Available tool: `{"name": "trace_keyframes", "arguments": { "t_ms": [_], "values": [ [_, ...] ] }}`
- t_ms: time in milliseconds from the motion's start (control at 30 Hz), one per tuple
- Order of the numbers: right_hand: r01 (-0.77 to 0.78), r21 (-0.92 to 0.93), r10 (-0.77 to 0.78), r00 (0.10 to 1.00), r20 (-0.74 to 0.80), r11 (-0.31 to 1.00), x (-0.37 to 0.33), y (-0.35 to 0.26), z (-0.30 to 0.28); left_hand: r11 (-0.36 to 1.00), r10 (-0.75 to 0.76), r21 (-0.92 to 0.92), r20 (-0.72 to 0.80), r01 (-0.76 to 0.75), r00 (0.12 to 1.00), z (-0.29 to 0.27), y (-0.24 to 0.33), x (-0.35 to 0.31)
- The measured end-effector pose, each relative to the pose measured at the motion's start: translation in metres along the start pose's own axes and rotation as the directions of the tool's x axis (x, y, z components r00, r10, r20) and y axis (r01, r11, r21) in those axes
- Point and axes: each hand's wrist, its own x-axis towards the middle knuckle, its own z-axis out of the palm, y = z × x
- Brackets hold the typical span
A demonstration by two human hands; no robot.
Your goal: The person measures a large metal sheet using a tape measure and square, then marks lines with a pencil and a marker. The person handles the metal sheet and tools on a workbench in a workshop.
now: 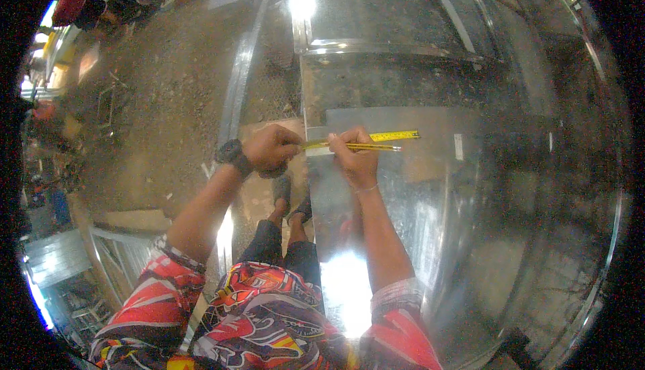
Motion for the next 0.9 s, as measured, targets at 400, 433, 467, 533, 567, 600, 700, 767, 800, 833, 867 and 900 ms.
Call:
{"name": "trace_keyframes", "arguments": {
  "t_ms": [400, 433, 467, 533, 567, 600, 700, 767, 800, 833, 867, 900],
  "values": [
    [0.016, -0.036, -0.015, 1.0, 0.011, 0.999, -0.001, 0.0, -0.002, 0.997, -0.036, -0.073, 0.04, 0.039, 0.999, -0.003, 0.003, -0.002],
    [0.015, -0.04, -0.014, 1.0, 0.015, 0.999, -0.001, 0.001, -0.002, 0.997, -0.028, -0.065, 0.036, 0.03, 0.999, -0.002, 0.001, -0.002],
    [0.014, -0.044, -0.013, 1.0, 0.019, 0.999, -0.001, 0.001, -0.002, 0.998, -0.02, -0.056, 0.032, 0.021, 0.999, -0.001, -0.002, -0.001],
    [0.004, -0.02, -0.004, 1.0, 0.019, 1.0, -0.002, -0.001, 0.0, 0.999, -0.008, -0.034, 0.021, 0.009, 1.0, -0.001, -0.002, -0.001],
    [-0.001, -0.007, 0.001, 1.0, 0.019, 1.0, -0.002, -0.002, 0.0, 1.0, -0.002, -0.023, 0.015, 0.002, 1.0, -0.001, -0.003, -0.002],
    [0.0, -0.014, 0.0, 1.0, 0.021, 1.0, -0.002, -0.002, 0.0, 1.0, -0.012, -0.02, 0.021, 0.013, 1.0, -0.002, 0.0, -0.002],
    [0.015, -0.031, -0.014, 1.0, 0.028, 0.999, -0.002, -0.001, -0.001, 0.999, -0.034, -0.02, 0.03, 0.034, 0.999, -0.003, 0.003, -0.002],
    [0.04, -0.037, -0.039, 0.999, 0.033, 0.999, -0.002, 0.002, -0.002, 0.999, -0.035, -0.032, 0.027, 0.036, 0.999, -0.001, -0.001, -0.002],
    [0.038, -0.037, -0.036, 0.999, 0.037, 0.999, -0.002, 0.001, -0.001, 0.998, -0.038, -0.038, 0.03, 0.039, 0.999, -0.001, -0.001, -0.002],
    [0.035, -0.037, -0.034, 0.999, 0.039, 0.999, -0.003, -0.001, -0.001, 0.998, -0.041, -0.044, 0.033, 0.042, 0.999, 0.0, -0.001, -0.002],
    [0.033, -0.037, -0.031, 0.999, 0.041, 0.999, -0.003, -0.003, -0.001, 0.998, -0.043, -0.049, 0.037, 0.045, 0.998, 0.0, 0.0, -0.002],
    [0.023, -0.049, -0.021, 0.999, 0.039, 0.999, -0.003, -0.003, -0.001, 0.998, -0.035, -0.047, 0.038, 0.037, 0.999, 0.0, -0.002, -0.002]
  ]
}}
